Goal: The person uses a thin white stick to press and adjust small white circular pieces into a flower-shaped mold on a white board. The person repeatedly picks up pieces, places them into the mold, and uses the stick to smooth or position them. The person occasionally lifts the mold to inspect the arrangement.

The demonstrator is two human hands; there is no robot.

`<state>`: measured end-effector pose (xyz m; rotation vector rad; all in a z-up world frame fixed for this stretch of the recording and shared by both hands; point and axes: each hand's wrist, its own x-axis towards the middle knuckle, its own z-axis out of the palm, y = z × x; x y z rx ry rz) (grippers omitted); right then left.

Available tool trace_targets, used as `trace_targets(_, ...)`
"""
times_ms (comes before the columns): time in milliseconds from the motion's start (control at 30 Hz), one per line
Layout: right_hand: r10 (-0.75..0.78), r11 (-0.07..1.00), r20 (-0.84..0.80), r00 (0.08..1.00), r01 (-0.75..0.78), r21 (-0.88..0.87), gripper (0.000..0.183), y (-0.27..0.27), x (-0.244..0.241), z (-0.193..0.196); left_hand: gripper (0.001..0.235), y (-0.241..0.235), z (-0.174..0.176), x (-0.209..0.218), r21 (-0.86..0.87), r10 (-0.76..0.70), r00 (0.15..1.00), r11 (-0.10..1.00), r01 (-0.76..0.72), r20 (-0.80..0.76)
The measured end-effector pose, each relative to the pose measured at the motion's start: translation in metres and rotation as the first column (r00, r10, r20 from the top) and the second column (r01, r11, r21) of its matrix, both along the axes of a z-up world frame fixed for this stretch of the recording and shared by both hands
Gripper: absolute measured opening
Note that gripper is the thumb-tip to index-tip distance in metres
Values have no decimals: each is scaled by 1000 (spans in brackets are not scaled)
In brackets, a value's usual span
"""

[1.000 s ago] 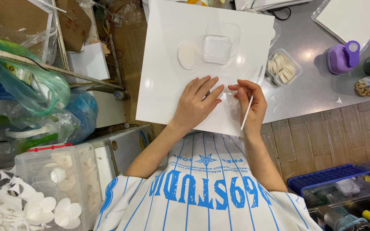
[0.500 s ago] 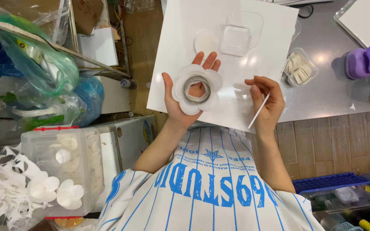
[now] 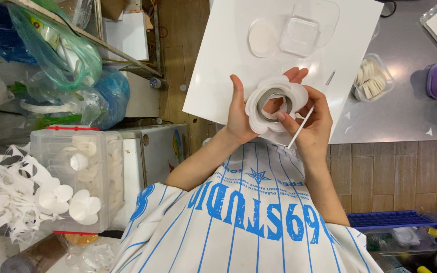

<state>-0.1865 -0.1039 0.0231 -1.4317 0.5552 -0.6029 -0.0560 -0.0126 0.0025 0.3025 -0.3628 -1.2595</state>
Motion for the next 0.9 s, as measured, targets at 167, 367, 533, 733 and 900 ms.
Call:
trace_targets(167,35,996,35,999,-38,84,60,-1,0,-4,110,0,-16,10,69,18,976,997,-33,216)
trace_targets(367,-90,995,52,995,87,59,62,-2,0,-9,72,19,-27,24,305,94,813,897,-320,575)
trace_targets(533,-84,996,94,992,81,43,60,-5,-1,-18,48,22,-37,30,414,55,768,817,-402,637)
trace_targets(733,-87,994,119,989,79,74,54,-10,-8,-33,84,22,-38,40,378,81,853,872,-311,515)
trace_targets(900,-118,981,145,982,92,173,44,-13,-10,-41,95,25,-32,44,332,36,866,915,-230,499)
